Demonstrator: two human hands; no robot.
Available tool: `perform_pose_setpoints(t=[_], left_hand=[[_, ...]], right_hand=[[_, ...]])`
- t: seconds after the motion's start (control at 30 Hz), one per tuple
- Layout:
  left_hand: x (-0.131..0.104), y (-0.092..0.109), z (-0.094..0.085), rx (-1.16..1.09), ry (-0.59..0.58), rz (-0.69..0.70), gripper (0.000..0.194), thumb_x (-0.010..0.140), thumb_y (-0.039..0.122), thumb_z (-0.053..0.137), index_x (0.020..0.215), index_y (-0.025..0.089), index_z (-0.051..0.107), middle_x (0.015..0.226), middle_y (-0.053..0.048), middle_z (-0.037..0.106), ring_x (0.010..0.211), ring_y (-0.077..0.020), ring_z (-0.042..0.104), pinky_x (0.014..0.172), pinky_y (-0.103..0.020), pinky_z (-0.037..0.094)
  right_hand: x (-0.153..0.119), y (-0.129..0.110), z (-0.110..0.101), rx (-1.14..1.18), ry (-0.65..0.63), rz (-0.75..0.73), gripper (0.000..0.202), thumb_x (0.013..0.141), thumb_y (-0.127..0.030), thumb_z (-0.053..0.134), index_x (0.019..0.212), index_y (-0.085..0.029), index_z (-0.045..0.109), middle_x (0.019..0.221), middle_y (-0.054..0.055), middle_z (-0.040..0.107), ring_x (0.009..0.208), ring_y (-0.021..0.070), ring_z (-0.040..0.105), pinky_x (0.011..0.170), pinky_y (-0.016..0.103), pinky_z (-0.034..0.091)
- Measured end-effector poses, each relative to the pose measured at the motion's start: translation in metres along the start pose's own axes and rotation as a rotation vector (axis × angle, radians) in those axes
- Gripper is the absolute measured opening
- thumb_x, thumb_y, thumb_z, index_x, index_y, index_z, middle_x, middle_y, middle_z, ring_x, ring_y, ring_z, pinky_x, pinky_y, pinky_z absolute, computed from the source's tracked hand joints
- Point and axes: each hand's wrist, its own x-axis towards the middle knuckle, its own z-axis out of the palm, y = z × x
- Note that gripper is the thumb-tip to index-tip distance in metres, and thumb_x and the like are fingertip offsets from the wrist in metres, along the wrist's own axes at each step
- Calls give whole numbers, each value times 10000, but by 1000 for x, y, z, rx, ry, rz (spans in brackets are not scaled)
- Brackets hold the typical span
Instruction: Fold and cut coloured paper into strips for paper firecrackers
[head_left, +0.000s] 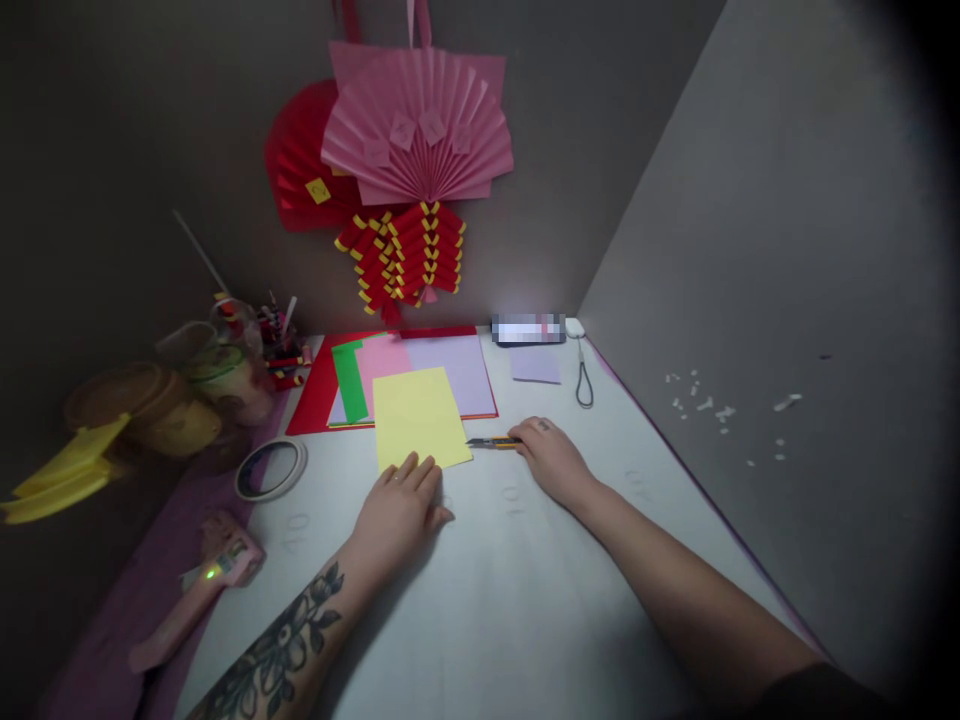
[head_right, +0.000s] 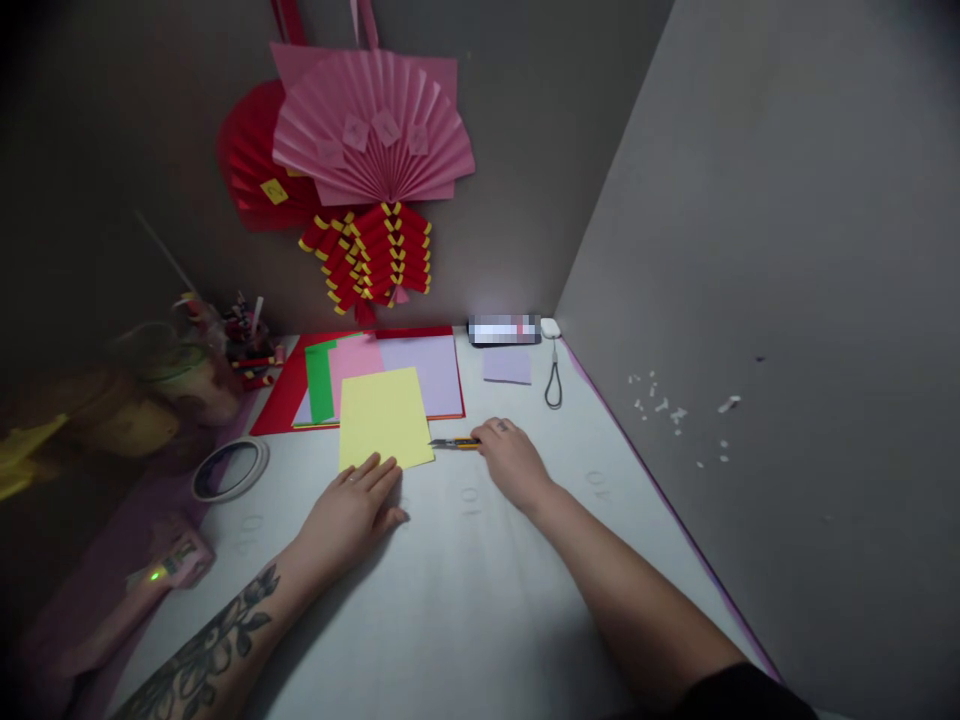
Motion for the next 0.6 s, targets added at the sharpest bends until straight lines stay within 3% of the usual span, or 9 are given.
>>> perform_pose_setpoints(t=[0.1, 0.2, 0.4, 0.6], left_hand=[[4, 2, -3, 0, 120, 25, 283, 905, 281, 475, 1101, 169, 645, 1182, -112, 612, 1222, -288, 452, 1018, -441, 364], [11, -4, -1, -40, 130, 25, 302, 932, 257, 395, 996, 180, 679, 958, -100, 612, 972, -234, 540, 868, -371, 441], [21, -21, 12, -105, 39, 61, 435, 918, 161, 335, 1268, 264, 572, 972, -64, 566, 910, -190, 498, 816, -305, 430], [24, -16, 9, 55, -46, 59, 587, 862, 96, 388, 1373, 382, 432, 948, -51, 516, 884, -204, 469, 768, -304, 405]], right_hand=[[2, -2, 5, -21, -44, -11, 212, 883, -90, 478, 981, -184, 641, 974, 65, 616, 944, 210, 506, 854, 337, 421], [1, 1, 5, -14, -61, -20, 203, 881, -96, 499, 999, -181, 641, 991, 67, 622, 956, 210, 504, 855, 335, 424], [-5, 0, 1, -1, -68, -33, 179, 889, -112, 509, 983, -184, 643, 970, 62, 627, 931, 204, 507, 833, 336, 435], [-8, 0, 4, 16, -50, -71, 178, 878, -94, 525, 969, -187, 647, 951, 58, 628, 913, 206, 504, 824, 342, 440]])
